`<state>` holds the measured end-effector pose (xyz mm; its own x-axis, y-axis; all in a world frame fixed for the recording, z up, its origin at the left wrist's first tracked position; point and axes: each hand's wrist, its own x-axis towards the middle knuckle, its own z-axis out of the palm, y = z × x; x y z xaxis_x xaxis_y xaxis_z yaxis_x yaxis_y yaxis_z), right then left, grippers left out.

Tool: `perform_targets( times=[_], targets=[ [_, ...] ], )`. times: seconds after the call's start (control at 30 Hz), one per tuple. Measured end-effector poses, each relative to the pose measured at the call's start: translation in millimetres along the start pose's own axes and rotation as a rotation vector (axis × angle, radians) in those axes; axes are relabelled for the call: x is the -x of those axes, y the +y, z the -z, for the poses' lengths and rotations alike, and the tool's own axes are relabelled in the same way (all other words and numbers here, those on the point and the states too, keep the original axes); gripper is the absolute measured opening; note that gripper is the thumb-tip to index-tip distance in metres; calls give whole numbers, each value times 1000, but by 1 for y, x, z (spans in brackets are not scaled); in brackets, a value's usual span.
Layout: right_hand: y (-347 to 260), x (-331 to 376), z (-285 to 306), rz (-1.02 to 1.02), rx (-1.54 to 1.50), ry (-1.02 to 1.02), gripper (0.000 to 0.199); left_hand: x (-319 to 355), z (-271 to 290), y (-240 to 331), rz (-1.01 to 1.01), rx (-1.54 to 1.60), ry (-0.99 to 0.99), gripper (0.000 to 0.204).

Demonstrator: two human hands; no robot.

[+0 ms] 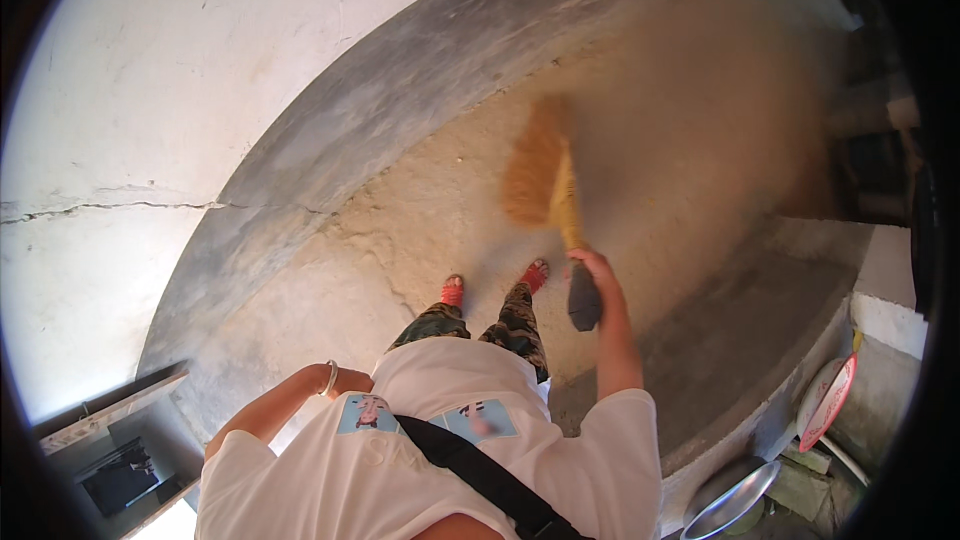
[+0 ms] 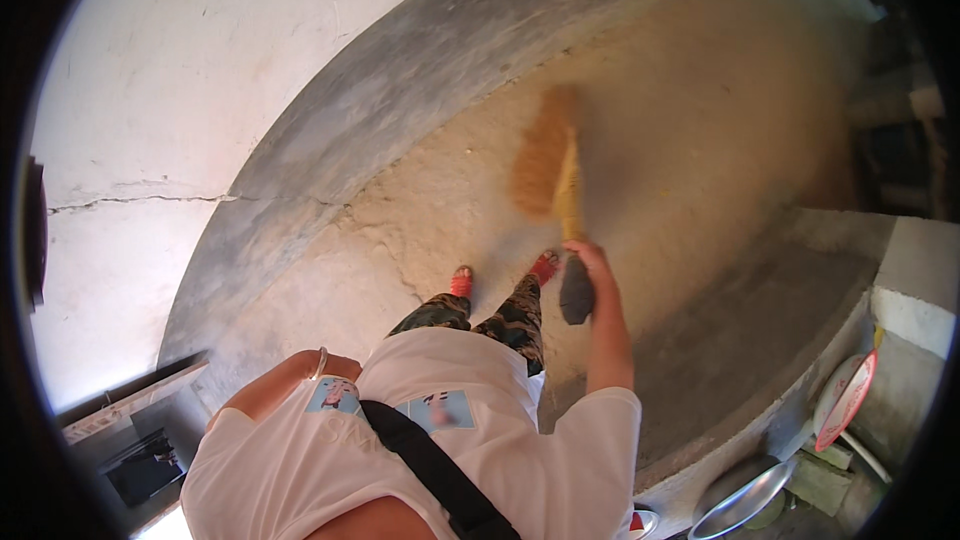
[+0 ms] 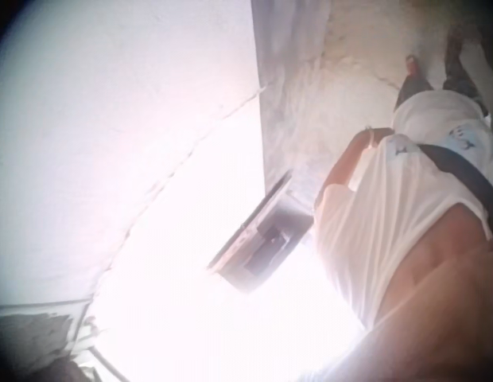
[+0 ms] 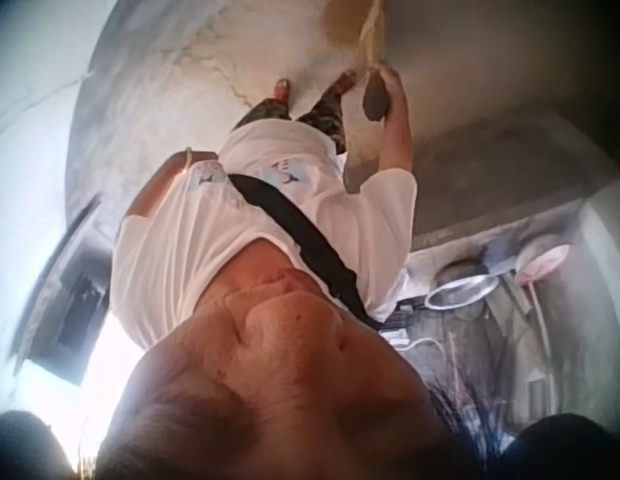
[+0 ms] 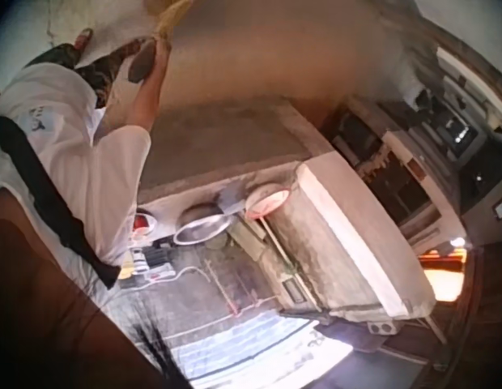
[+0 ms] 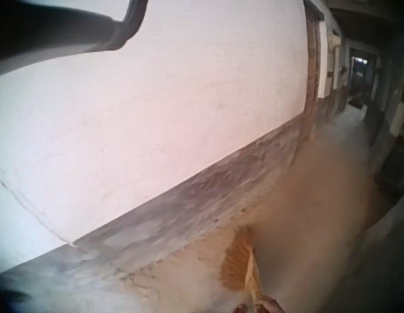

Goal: The person sweeps a concrete floor with a traditional straw broom, moving from an outdoor area into an indoor room. They sweep around various objects like buckets and crates, then proceed down a short flight of stairs and into a hallway.

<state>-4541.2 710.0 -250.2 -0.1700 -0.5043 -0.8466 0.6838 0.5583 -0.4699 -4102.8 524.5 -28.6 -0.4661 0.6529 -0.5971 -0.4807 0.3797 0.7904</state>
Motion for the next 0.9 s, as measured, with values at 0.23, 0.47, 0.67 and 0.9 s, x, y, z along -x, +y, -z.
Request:
perform_targets(
  times=[0.23, 0.47, 0.67, 0.9],
  targets=[
    [-2, -8, 14, 362, 223, 471, 57, -7, 13, 20, 9, 42, -31, 28],
    [9, 74, -45, 66, -56, 73, 50, -25, 41, 31, -59, -14, -80, 27],
    [54, 63, 21, -42, -129, -19, 39, -33, 76, 60, 15, 74, 25, 28],
    [4, 34, 116, 178, 132, 385, 36, -39, 88, 55, 26, -84, -114, 27]
  ],
)
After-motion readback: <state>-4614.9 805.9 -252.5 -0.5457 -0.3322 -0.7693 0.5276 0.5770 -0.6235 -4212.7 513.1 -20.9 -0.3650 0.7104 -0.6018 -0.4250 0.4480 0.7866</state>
